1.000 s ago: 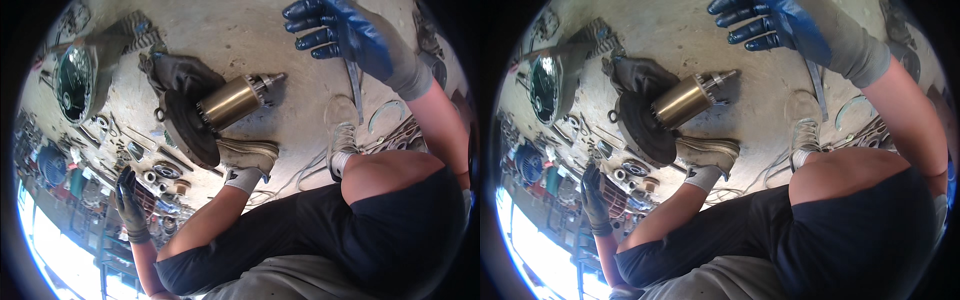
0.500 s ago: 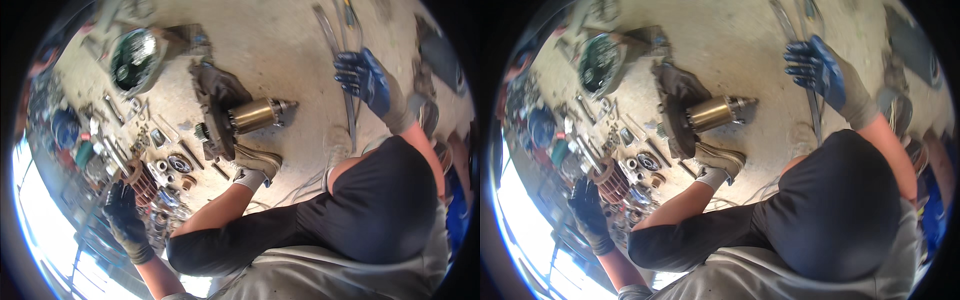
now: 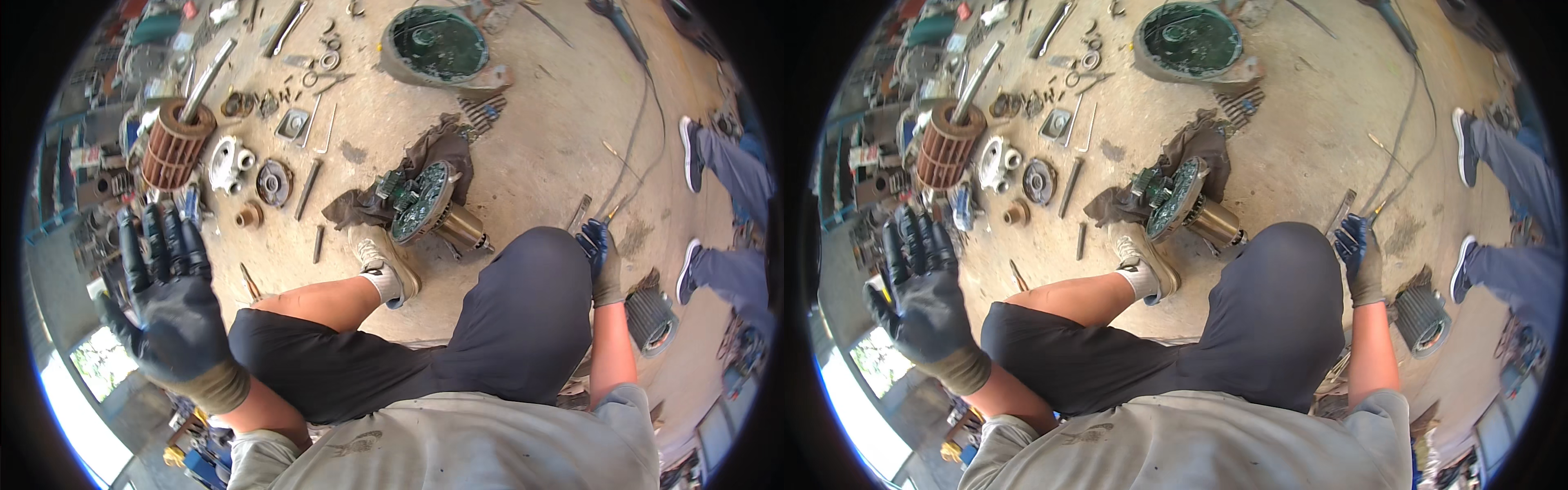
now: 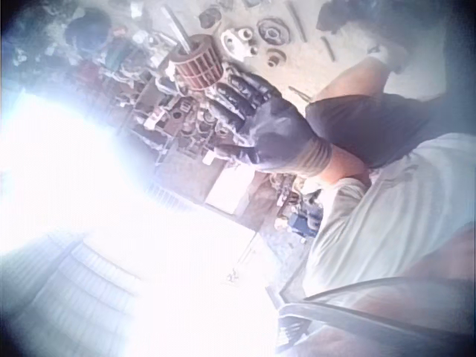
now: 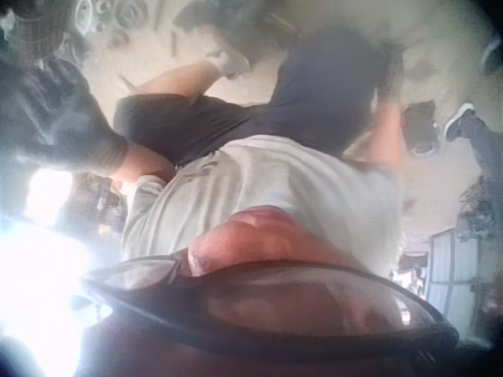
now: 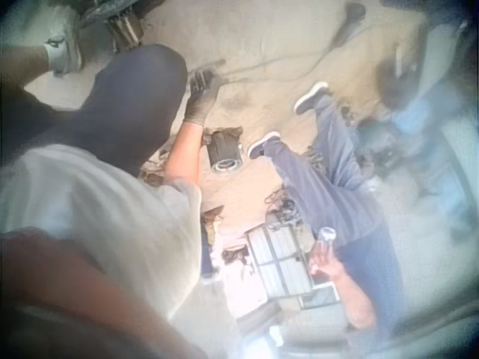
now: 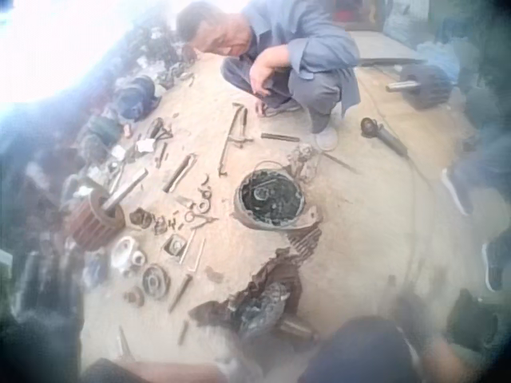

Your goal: The person wipes a greased mechanical assembly with a rag, repeatedly cleaning the surface and wiping their gloved hands. They handle the part and rag multiple times, rotating the assembly to access different areas.

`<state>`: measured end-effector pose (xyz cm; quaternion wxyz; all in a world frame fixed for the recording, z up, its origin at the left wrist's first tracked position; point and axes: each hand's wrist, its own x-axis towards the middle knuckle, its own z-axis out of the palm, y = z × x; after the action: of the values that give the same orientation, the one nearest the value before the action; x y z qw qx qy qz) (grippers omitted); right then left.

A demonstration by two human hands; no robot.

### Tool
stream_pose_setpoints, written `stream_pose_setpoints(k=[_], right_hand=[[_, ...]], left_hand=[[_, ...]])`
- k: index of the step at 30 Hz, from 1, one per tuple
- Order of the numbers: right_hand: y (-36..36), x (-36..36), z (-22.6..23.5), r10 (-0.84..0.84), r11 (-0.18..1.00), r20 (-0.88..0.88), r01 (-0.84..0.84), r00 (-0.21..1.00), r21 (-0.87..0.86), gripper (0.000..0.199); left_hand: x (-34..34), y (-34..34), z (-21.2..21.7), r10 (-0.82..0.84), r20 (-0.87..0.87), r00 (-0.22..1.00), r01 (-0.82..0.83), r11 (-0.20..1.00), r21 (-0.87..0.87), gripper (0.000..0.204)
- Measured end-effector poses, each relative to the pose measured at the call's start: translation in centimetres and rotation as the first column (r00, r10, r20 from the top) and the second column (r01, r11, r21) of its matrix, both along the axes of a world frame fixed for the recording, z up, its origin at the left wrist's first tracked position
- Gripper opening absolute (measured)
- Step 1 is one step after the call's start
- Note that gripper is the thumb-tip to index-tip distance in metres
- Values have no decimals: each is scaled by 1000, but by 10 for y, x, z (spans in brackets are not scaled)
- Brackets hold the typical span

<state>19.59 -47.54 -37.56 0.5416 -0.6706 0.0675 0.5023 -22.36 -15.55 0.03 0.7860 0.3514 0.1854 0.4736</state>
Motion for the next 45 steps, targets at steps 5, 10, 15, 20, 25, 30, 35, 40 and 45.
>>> stream_pose_setpoints(k=[5, 10, 15, 20, 25, 30, 35, 40, 45], right_hand=[[119, -38, -33, 452, 875, 129, -467, 883, 129, 41], [252, -82, -68, 800, 258, 594, -942, 84, -215, 56], [315, -108, -103, 611, -95, 702, -914, -366, -394, 62], [316, -105, -131, 367, -123, 744, -822, -559, -557, 54], [325, -118, -137, 552, -54, 675, -829, -490, -557, 23], [332, -123, -131, 593, -45, 626, -797, -507, -602, 20], [324, -109, -123, 537, -158, 631, -802, -560, -576, 31], [319, -100, -65, 735, -221, 412, -765, -538, -605, 36], [314, -84, 37, 855, 517, 25, -850, 517, -103, 48]], left_hand=[[-41, -2, 1, 533, -333, 778, -543, 837, 73, 77], [-87, 16, -15, 730, -558, 395, -734, 616, 287, 86], [-156, 74, -158, 516, -853, -79, -50, 852, 521, 68], [-154, 50, -392, 37, -980, -196, 275, 961, -19, 81], [-137, 29, -456, 61, -954, -294, 373, 926, -55, 71], [-120, 48, -476, 84, -964, -253, 459, 888, -43, 39], [-113, 74, -483, 371, -928, -46, 249, 904, 349, 27], [-102, 81, -482, 247, -964, -97, 406, 894, 188, 26], [-105, 75, -478, -104, -935, -340, 459, 849, -262, 32]])
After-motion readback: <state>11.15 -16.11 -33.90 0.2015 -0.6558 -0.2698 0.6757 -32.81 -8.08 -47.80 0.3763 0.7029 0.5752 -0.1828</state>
